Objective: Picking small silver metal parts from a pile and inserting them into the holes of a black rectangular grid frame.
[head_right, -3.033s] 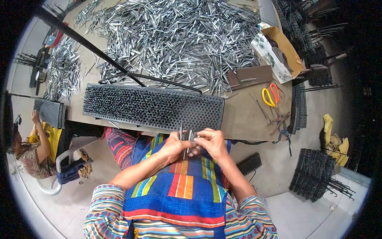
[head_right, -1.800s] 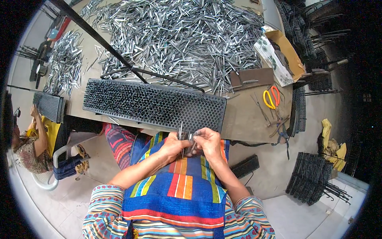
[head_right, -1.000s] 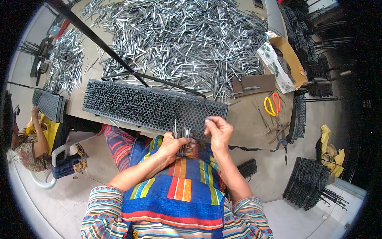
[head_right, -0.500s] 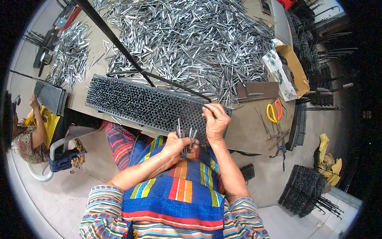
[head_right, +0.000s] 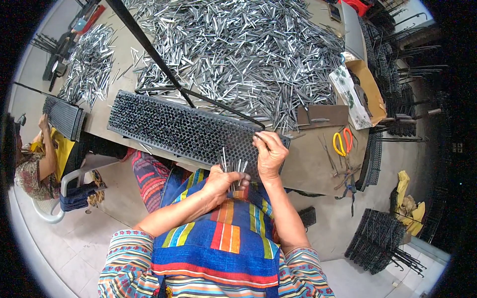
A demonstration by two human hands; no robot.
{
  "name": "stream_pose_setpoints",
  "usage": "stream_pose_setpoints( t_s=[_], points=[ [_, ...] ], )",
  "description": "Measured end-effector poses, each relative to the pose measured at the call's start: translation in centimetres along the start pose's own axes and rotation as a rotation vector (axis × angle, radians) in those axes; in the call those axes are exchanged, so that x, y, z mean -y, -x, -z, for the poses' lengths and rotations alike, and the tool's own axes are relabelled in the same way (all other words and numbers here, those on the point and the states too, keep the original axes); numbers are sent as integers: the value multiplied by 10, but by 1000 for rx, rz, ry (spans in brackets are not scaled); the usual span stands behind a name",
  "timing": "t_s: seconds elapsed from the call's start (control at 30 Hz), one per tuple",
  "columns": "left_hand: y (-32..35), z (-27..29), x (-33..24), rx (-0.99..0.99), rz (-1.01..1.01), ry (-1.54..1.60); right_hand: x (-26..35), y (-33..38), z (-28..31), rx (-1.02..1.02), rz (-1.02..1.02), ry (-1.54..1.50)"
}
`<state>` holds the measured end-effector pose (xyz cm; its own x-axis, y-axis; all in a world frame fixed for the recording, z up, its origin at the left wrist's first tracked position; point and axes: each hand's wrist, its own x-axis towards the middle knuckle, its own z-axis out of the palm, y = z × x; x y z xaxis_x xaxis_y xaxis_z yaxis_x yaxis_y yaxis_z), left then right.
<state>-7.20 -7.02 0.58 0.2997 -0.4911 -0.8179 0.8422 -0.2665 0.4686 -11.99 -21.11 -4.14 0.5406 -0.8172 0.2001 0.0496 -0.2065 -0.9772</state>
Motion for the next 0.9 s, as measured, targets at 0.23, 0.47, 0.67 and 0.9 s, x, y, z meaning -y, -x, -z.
stream_pose_setpoints(
  t_s=[0.23, 0.47, 0.67, 0.9],
  points=[
    [4, -4, -3, -21, 0, 45, -3, 0, 0, 49, 109, 181],
    [-2, 4, 1, 2, 15, 27, -2, -3, -2, 89, 54, 201],
    [1, -1, -4, -8, 4, 62, 5, -4, -6, 83, 102, 316],
    [-2, 0, -4, -14, 44, 115, 1, -8, -5, 148, 60, 347]
  ],
)
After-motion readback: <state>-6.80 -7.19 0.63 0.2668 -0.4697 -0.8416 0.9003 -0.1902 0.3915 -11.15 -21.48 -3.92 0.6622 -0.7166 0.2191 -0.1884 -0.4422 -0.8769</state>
